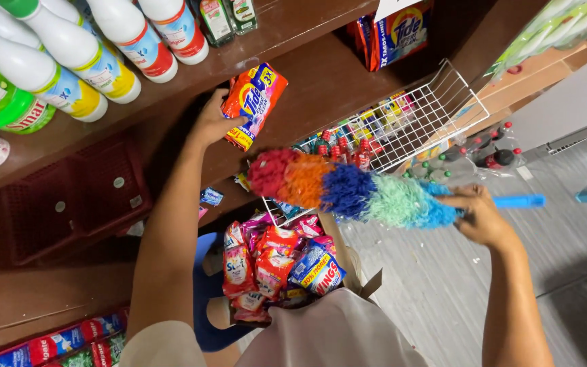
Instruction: Dusting and organizing products on shelves in a grocery store.
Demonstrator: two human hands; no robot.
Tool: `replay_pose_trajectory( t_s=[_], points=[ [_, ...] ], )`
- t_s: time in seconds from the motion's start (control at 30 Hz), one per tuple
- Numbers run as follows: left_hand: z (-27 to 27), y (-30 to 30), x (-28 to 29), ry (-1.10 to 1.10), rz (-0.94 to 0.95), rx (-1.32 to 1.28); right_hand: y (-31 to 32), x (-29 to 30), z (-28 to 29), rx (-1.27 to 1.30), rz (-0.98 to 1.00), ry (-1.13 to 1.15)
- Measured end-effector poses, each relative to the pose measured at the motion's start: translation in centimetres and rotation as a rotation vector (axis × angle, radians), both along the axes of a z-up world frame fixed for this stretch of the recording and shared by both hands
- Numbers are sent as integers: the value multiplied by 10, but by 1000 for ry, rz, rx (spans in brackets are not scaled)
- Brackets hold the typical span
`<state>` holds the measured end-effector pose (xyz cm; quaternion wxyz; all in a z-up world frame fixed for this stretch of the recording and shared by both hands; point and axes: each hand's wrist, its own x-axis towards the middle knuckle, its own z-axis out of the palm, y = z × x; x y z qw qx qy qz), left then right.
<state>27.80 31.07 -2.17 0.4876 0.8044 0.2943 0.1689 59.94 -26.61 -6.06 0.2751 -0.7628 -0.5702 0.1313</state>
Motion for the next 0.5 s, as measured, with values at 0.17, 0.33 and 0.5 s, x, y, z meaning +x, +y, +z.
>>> replay_pose_trajectory(
  t_s=[0.17, 0.33, 0.5],
  points=[
    [5, -3, 6, -73, -34, -51, 84, 26, 17, 23, 124, -49],
    [4, 5, 10, -39, -76, -46, 174, 26, 36, 33, 190, -171],
    [2, 10, 28, 38, -33, 107, 208, 19, -14, 17, 72, -246]
  ],
)
